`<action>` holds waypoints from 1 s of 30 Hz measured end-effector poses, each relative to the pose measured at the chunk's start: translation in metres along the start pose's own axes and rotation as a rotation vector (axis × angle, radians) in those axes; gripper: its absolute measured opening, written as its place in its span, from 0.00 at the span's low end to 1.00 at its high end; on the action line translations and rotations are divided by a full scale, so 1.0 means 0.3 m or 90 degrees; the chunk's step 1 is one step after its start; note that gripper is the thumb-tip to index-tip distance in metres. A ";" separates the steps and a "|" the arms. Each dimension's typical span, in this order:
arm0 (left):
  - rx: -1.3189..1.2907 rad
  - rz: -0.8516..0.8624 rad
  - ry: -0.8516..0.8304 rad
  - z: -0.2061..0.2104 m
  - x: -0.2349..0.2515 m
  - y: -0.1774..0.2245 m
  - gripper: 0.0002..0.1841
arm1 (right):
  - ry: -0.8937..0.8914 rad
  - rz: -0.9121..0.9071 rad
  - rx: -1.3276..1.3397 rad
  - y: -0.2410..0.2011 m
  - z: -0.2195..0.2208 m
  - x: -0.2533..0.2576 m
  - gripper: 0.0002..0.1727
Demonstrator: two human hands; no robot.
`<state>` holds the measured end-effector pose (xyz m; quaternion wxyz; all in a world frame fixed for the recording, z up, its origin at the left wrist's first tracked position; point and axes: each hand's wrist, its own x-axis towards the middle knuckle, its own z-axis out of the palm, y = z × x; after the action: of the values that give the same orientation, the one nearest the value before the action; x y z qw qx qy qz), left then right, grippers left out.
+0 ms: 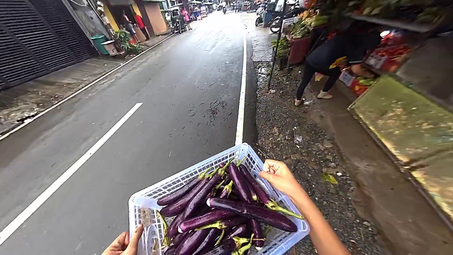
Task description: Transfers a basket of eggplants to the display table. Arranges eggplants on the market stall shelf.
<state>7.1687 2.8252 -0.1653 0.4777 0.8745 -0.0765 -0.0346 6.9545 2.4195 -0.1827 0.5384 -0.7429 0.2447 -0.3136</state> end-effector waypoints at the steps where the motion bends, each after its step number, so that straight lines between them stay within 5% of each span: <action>1: 0.004 -0.002 -0.007 0.013 0.095 0.029 0.25 | 0.021 -0.003 -0.005 -0.011 0.032 0.068 0.15; 9: 0.032 0.035 -0.022 0.206 0.795 0.284 0.26 | 0.090 -0.007 -0.026 0.014 0.210 0.725 0.16; 18: -0.021 0.082 -0.049 0.558 1.491 0.680 0.24 | 0.101 0.011 -0.048 0.067 0.200 1.590 0.14; 30: -0.056 0.167 -0.150 1.357 2.608 1.071 0.27 | 0.206 0.044 -0.106 0.246 0.137 2.653 0.16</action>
<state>7.8534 2.1859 -0.1056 0.5036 0.8253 -0.2436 -0.0772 7.5268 1.8658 -0.1012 0.4393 -0.7157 0.3789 -0.3888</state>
